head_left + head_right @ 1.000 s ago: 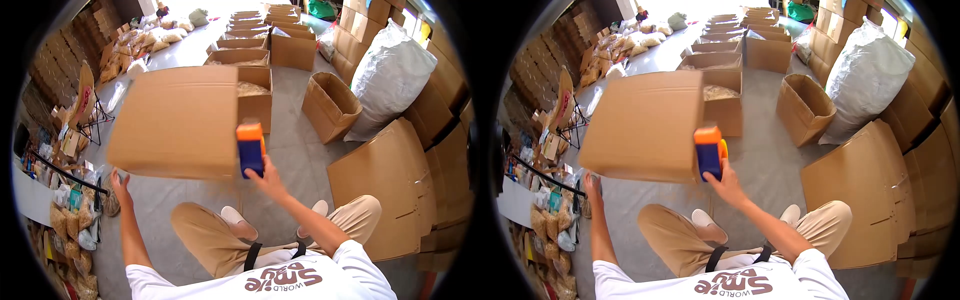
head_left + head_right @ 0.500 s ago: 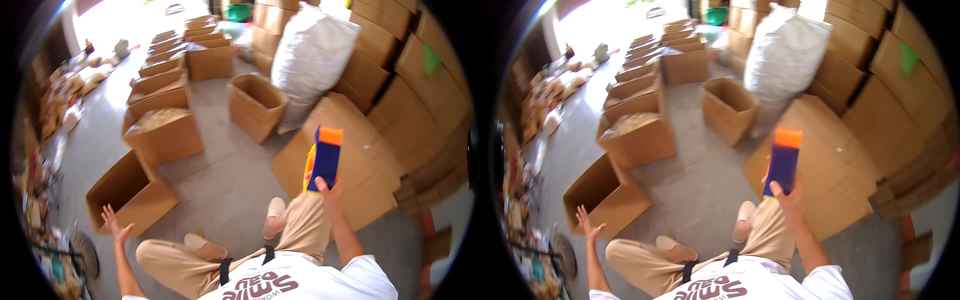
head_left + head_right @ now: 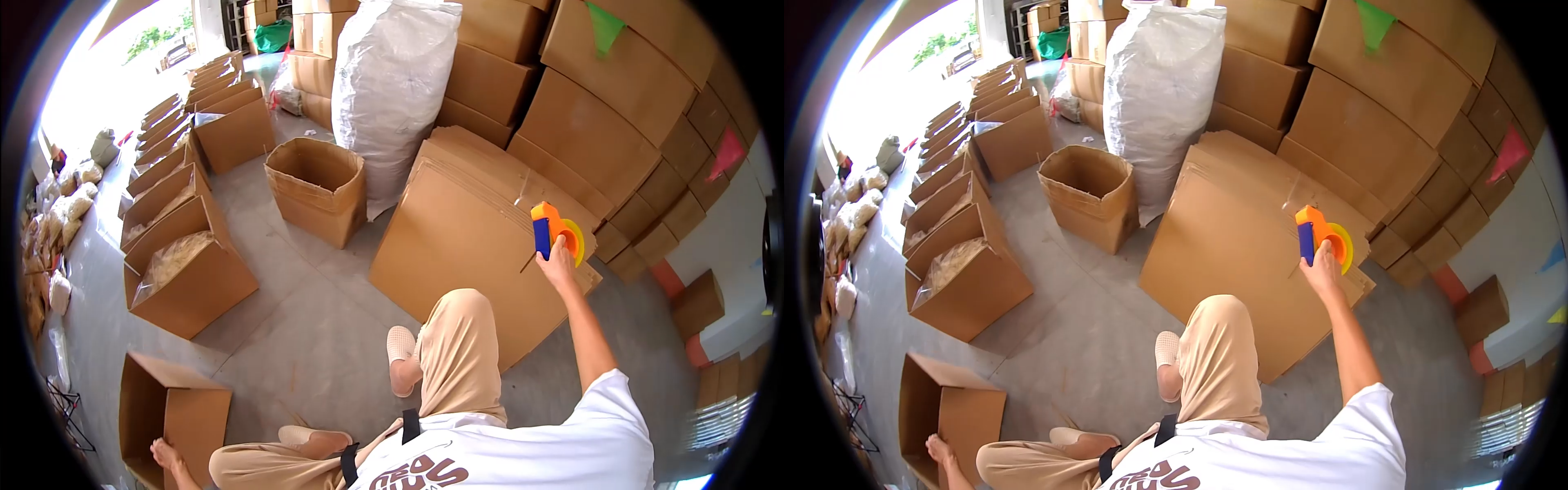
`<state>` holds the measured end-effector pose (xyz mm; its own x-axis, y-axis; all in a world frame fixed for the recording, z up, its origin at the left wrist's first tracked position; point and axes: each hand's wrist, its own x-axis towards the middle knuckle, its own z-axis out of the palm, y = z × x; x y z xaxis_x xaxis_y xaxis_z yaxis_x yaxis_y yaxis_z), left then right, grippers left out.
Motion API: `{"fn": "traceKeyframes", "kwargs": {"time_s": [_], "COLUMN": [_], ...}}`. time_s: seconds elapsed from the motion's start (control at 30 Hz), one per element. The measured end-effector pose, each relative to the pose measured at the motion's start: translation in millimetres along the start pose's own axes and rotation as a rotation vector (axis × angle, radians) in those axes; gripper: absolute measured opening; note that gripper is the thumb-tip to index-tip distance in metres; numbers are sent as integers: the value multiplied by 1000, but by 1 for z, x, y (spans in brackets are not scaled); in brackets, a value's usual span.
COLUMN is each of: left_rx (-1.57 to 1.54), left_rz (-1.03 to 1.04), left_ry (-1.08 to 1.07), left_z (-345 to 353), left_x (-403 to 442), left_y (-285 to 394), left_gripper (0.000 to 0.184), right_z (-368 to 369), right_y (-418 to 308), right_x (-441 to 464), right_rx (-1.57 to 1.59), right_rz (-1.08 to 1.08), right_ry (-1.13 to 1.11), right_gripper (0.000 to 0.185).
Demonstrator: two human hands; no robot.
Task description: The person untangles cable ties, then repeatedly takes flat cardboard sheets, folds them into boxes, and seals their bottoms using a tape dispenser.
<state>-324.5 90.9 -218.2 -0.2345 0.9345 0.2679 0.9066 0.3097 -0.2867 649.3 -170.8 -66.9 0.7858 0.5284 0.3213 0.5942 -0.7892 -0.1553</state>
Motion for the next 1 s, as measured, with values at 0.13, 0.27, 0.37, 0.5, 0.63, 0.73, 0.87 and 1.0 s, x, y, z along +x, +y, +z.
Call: {"fn": "traceKeyframes", "kwargs": {"time_s": [0.13,0.27,0.37,0.5,0.63,0.73,0.87,1.0], "left_rx": [221,77,-241,-754,-954,-1027,-1054,-1010], "left_rz": [-189,22,286,524,941,1249,1610,1669], "left_ry": [-199,-82,-8,-117,-33,-79,56,163], "left_z": [-18,-57,-97,-216,-312,-363,-392,-382], "left_x": [-6,0,4,-13,-44,-79,-126,-152], "left_y": [5,51,108,221,334,413,515,574], "left_gripper": [54,110,99,87,76,66,64,50], "right_z": [33,62,63,23,-19,-48,-82,-91], "right_y": [17,25,28,3,-23,-51,-86,-95], "right_x": [10,8,5,-11,-44,-84,-139,-164], "right_rx": [-37,-71,-75,-37,4,-3,83,137], "right_rz": [1,-48,-83,-65,6,-58,-166,-169], "right_ry": [-94,-66,-13,-51,1,-9,-168,-240], "right_gripper": [53,52,52,50,49,50,51,52]}}
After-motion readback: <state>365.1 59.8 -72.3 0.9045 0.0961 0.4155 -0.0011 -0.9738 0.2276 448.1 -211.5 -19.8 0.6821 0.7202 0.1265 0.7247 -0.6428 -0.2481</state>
